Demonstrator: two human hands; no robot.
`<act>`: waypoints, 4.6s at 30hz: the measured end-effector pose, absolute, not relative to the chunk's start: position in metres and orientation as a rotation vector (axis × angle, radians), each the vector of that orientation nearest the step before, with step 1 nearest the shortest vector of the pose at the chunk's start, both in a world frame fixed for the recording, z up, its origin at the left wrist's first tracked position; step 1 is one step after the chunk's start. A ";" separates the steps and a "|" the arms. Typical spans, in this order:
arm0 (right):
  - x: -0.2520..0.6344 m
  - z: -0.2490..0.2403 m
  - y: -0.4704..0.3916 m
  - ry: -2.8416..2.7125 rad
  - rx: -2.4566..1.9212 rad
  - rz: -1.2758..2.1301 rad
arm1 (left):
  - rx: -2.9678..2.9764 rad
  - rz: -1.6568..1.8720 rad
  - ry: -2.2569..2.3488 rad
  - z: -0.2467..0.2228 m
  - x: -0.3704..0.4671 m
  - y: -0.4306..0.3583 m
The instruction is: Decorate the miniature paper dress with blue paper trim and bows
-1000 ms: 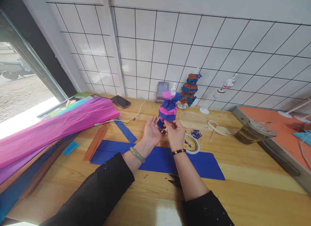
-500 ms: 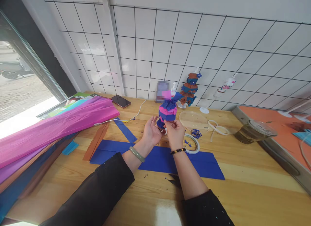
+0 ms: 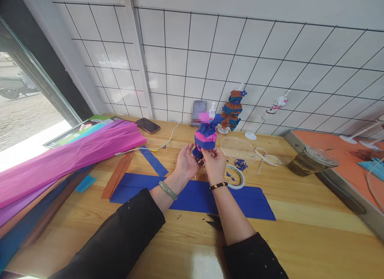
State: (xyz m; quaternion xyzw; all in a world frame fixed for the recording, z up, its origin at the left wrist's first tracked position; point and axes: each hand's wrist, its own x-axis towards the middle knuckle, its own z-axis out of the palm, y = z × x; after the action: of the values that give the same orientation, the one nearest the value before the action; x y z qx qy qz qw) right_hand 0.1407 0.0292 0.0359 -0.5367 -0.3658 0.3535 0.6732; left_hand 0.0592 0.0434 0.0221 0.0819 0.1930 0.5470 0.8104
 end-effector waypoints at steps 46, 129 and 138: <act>0.160 0.184 0.054 -1.695 -1.169 0.176 | 0.012 1.145 0.589 0.021 0.058 0.046; 0.218 0.135 0.001 -1.346 -1.381 0.063 | 0.008 1.179 0.825 0.035 0.038 0.060; 0.228 0.035 -0.050 -1.402 -1.618 0.660 | 0.205 1.554 0.718 0.071 0.002 0.070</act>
State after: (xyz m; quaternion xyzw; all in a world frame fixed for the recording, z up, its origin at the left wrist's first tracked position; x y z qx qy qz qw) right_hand 0.2281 -0.0495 0.0345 -0.6500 -0.5633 0.2650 0.4358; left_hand 0.0024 0.0700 0.0710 0.0901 0.3162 0.6843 0.6508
